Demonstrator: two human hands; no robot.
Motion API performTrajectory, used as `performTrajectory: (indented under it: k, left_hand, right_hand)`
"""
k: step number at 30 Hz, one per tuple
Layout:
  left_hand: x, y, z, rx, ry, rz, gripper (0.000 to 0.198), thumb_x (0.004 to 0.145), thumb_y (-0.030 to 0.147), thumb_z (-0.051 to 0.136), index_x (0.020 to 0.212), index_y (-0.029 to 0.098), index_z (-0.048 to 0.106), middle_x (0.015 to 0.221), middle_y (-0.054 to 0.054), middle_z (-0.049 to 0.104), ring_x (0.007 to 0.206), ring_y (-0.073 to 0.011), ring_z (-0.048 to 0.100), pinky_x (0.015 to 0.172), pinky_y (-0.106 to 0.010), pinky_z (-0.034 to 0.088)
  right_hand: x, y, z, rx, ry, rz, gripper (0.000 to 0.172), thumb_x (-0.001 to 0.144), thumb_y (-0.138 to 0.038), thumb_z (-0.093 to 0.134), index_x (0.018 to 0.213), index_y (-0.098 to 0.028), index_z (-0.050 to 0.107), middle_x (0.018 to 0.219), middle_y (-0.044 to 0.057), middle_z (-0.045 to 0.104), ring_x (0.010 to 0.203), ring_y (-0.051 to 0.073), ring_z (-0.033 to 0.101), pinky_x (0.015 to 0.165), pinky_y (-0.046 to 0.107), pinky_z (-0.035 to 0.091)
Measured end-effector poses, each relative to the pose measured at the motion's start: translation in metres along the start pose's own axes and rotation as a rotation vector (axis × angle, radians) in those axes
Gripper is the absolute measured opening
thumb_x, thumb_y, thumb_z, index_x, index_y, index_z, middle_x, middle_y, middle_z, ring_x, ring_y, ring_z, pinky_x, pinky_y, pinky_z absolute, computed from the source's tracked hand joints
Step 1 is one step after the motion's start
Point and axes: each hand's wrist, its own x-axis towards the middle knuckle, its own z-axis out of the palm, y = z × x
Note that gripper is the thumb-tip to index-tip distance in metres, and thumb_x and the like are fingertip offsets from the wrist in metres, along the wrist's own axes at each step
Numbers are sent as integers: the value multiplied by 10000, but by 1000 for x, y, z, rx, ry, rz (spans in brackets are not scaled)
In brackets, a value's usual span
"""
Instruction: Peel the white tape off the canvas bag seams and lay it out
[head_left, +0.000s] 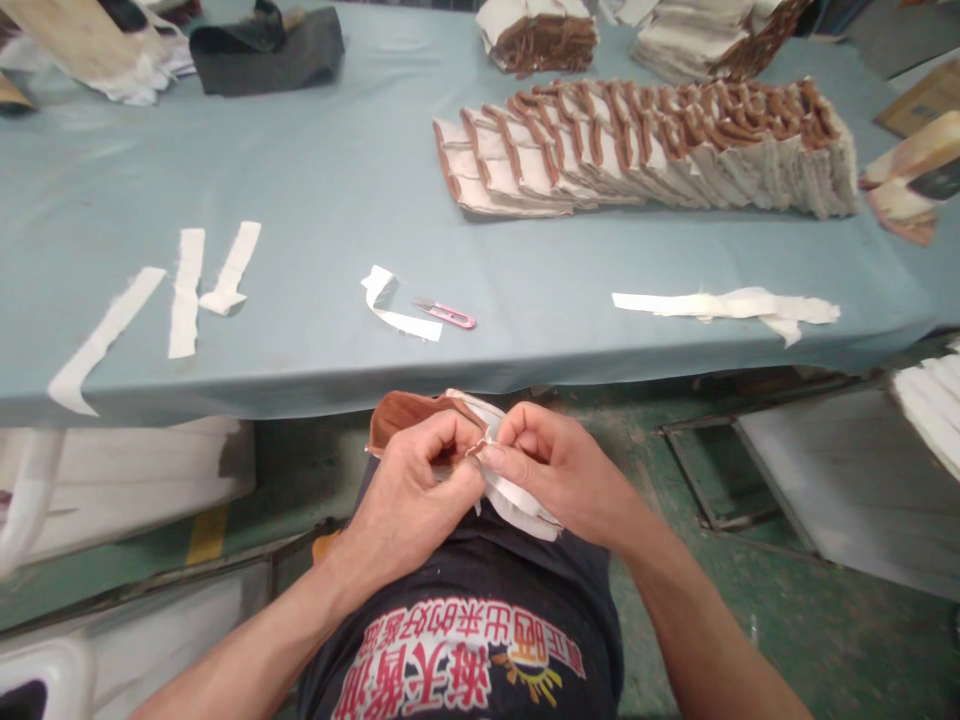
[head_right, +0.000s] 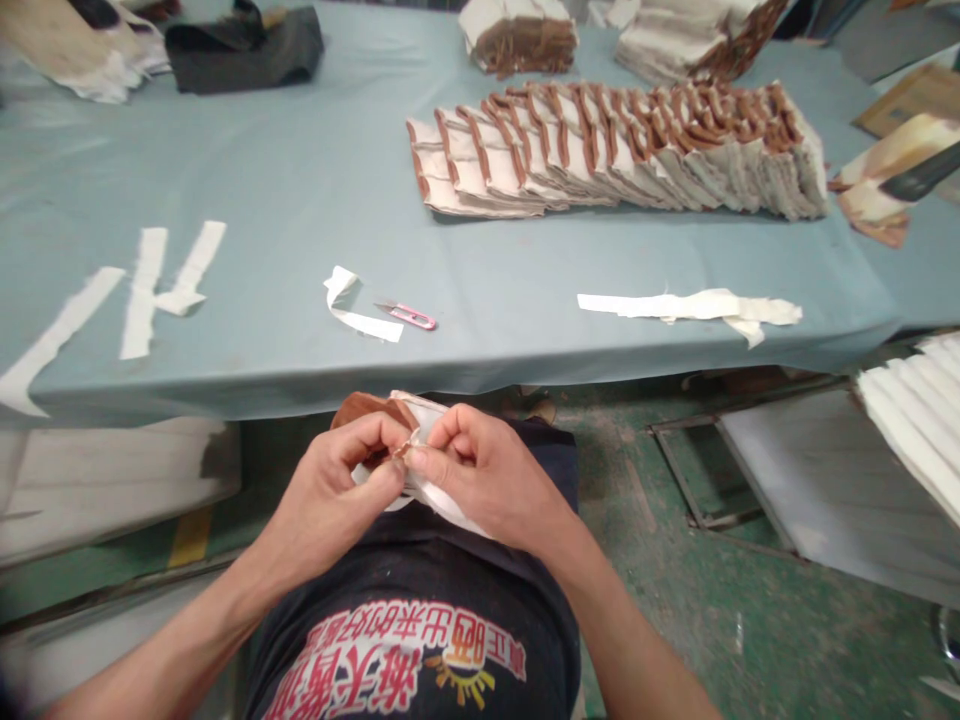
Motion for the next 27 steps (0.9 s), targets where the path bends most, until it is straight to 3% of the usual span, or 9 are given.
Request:
performTrajectory:
  k: [9,15,21,25,27]
  left_hand:
    - [1,-4,3,-89,-6,19,108,732,159,519,634,193,489,642,41,486,602,-105,415,547,-223,345]
    - [10,3,-4,-221,-201,21,84,702,163,506,631,192,471,619,62,434,552,-79,339,506,-214,286]
    - [15,6,-12,-269,-342,-109,55,717,193,561,686,183,516,610,66,420,530,-72,319,478,-204,241]
    - [18,14,-17,-170,-384,-126,26,737,178,567,715,164,569,677,35,497,574,-82,375,501,-200,284]
    - [20,21,-19,-150,-429,-105,45,754,181,565,726,157,591,686,29,511,578,-86,388,508,-203,300]
  right_hand:
    - [22,14,-11,286,-342,115,584,728,-668,854,814,-174,553,673,-68,517,566,72,398,531,195,303]
    - [19,23,-12,314,-388,39,563,798,-678,796,829,-168,560,713,-48,534,592,83,428,570,211,343]
    - [4,9,-12,87,-165,-165,494,929,-626,640,721,-209,479,624,-74,432,549,86,362,511,215,302]
    - [-7,0,-16,-305,149,-287,244,1002,-328,522,790,-215,559,679,-26,620,616,127,561,603,249,425]
    - [-15,-9,-19,-412,330,-384,95,975,-289,562,925,-226,613,799,10,737,721,163,673,700,286,508]
